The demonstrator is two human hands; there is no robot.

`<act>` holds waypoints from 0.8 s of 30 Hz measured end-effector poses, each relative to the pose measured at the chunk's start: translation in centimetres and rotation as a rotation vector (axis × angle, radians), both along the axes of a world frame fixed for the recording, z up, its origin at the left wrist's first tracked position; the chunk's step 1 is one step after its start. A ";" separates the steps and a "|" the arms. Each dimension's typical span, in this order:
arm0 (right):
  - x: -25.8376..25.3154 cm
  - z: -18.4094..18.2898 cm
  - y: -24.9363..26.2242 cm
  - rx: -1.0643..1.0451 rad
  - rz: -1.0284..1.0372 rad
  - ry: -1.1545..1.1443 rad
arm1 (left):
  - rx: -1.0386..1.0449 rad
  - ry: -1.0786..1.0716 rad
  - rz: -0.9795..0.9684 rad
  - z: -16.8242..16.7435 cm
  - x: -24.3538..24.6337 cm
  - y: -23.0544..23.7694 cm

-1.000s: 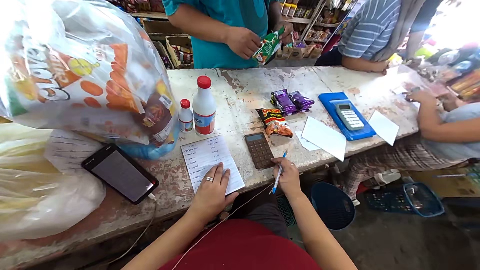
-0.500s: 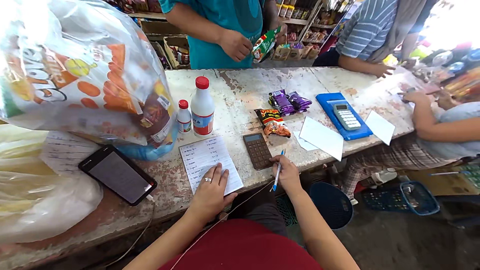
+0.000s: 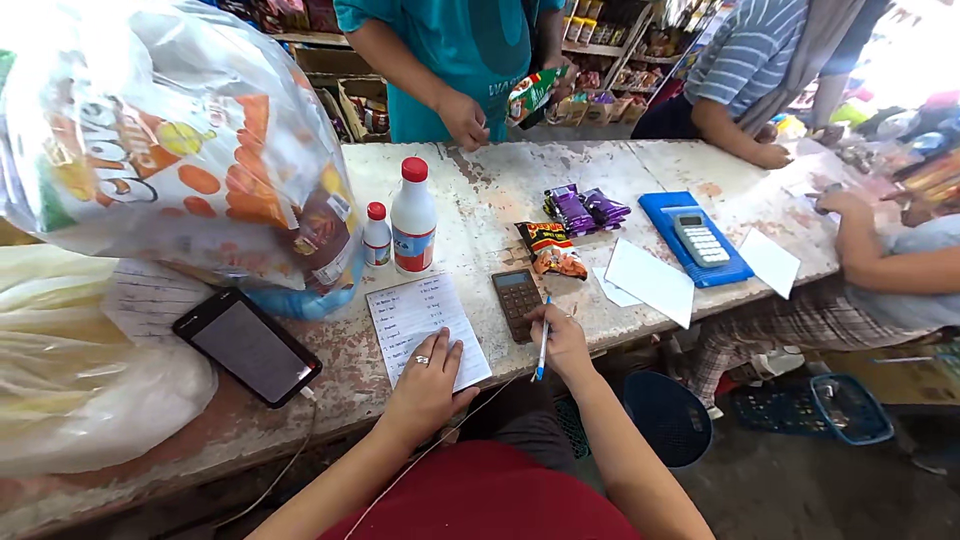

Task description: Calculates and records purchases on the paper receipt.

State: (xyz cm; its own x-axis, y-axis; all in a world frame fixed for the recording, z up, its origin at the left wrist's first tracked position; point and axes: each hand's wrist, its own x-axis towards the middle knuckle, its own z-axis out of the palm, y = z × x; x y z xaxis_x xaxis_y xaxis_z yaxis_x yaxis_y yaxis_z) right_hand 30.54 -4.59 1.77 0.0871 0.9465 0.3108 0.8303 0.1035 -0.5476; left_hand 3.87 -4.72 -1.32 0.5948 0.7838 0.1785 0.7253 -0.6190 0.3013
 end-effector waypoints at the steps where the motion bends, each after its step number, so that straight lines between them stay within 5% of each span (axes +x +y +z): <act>1: -0.3 -0.1 0.0 0.027 0.017 -0.011 | 0.000 0.000 0.001 0.0 0.0 0.0; 11: -1.4 1.0 2.9 -0.200 0.042 -0.070 | 0.006 0.026 0.002 0.0 0.1 0.0; 24: -1.6 0.8 4.0 -0.203 0.058 -0.088 | -0.004 0.028 0.001 0.1 0.0 -0.1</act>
State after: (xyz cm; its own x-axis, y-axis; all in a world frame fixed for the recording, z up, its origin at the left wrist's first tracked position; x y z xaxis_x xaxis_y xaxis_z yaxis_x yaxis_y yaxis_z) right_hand 28.94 -0.56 2.57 0.0113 0.9931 0.1169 0.8716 0.0476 -0.4879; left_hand 3.86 -4.80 -1.26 0.5984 0.7853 0.1588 0.7342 -0.6168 0.2837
